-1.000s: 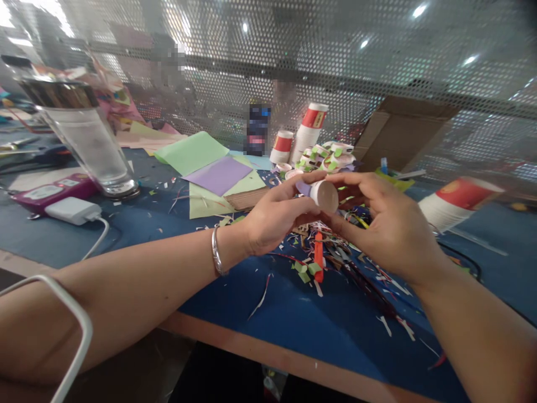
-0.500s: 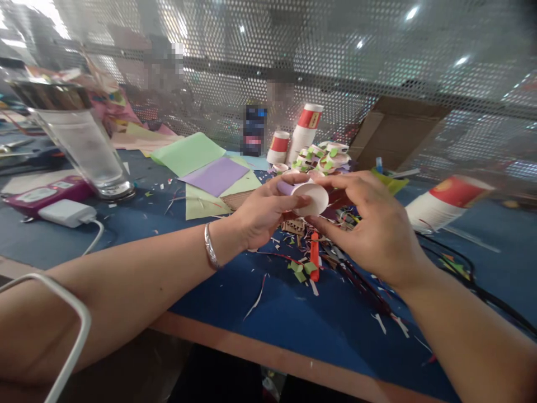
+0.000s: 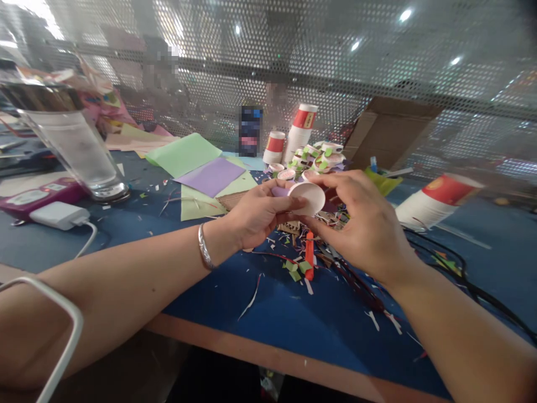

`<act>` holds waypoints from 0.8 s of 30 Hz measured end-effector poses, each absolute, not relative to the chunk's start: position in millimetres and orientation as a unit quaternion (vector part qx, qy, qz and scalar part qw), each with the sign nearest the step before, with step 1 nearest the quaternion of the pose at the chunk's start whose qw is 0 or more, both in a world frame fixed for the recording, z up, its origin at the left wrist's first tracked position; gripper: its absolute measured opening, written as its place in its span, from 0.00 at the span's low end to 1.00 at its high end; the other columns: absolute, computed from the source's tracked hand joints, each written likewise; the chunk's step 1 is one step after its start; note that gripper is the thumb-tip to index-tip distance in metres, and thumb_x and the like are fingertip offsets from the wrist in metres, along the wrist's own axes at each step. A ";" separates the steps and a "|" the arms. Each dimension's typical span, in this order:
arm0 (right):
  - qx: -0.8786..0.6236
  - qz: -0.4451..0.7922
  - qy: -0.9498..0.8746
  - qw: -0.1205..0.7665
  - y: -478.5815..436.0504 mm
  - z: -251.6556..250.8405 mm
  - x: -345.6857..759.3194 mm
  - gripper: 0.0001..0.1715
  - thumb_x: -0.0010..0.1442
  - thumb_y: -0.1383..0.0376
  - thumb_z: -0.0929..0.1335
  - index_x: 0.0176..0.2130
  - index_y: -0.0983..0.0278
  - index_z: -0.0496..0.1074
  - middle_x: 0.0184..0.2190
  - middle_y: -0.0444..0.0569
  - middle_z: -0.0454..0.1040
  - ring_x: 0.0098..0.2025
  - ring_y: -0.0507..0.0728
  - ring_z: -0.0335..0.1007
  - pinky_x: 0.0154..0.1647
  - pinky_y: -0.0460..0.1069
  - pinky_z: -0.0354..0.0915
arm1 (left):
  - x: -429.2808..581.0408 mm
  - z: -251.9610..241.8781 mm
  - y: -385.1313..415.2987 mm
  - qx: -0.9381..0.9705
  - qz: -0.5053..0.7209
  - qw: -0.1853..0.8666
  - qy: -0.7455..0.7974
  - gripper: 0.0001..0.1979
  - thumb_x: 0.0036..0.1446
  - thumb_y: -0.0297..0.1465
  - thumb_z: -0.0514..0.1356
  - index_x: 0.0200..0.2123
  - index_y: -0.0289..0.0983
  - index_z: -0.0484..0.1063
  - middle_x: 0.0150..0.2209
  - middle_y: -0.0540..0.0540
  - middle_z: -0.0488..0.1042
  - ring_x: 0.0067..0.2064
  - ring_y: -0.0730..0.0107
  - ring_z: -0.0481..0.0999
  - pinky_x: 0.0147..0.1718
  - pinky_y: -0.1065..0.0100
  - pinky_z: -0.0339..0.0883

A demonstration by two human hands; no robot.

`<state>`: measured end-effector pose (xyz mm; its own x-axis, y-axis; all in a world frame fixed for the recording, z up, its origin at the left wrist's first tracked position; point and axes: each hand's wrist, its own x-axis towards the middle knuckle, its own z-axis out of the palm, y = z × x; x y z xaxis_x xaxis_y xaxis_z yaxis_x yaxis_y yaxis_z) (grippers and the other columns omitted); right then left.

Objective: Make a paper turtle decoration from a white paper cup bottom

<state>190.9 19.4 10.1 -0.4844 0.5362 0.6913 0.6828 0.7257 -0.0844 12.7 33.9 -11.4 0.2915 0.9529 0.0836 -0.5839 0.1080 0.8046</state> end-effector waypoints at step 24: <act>-0.325 -0.145 -0.862 0.362 17.4 18.5 197.3 0.25 0.61 0.61 0.72 0.57 0.60 0.70 0.52 0.57 0.75 0.58 0.70 0.69 0.60 0.67 0.63 | -4.0 1.8 37.2 0.518 0.484 0.674 0.209 0.09 0.56 0.24 0.63 0.26 0.36 0.66 0.27 0.52 0.68 0.32 0.76 0.73 0.37 0.71 0.70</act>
<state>197.3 17.4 18.5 -0.5269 0.4555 0.7175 0.6647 0.7469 0.0139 -4.0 37.2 1.8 0.4443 0.8688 0.2186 -0.4354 -0.0038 0.9002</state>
